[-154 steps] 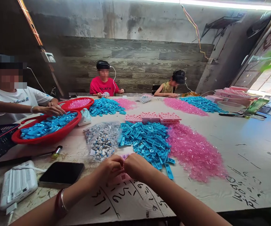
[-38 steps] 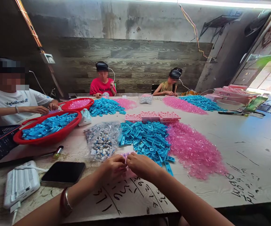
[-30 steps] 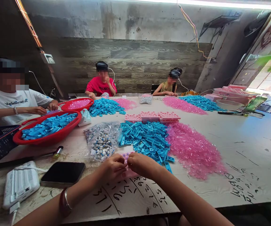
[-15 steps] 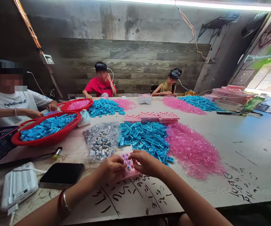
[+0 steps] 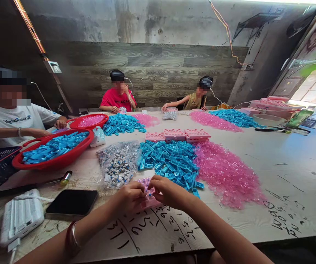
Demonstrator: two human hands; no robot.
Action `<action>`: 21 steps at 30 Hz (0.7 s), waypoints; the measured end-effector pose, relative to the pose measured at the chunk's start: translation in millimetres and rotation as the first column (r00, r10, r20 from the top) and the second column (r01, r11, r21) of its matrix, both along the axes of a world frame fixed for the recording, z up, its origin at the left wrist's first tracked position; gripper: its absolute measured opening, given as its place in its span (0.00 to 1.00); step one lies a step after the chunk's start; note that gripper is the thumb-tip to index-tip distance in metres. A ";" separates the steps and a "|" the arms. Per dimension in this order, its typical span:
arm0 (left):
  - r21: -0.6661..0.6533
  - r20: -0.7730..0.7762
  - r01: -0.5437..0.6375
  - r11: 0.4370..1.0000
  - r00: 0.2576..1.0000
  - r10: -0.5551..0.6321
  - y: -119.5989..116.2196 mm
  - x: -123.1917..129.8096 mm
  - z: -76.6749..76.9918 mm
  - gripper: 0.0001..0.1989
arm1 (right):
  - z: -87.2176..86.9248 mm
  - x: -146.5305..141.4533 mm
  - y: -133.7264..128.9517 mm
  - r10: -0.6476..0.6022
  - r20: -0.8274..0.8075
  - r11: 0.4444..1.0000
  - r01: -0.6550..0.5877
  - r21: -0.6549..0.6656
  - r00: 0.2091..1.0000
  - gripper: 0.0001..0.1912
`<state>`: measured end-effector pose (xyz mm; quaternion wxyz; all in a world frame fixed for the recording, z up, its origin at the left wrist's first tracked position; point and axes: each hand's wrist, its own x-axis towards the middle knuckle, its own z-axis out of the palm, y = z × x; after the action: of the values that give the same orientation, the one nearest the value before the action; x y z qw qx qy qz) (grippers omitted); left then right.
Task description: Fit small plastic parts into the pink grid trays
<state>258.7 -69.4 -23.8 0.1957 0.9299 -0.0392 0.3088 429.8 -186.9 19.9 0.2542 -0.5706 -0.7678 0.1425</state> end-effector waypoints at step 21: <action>-0.005 -0.002 0.023 1.000 1.000 -0.023 -0.4 0.5 1.0 0.10 | -7.4 -12.3 4.0 -0.091 0.140 0.996 0.086 0.035 0.986 0.06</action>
<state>259.2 -69.8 -22.8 0.2017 0.9292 -0.0490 0.3058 417.5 -182.8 12.5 0.2135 -0.6091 -0.7597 0.0792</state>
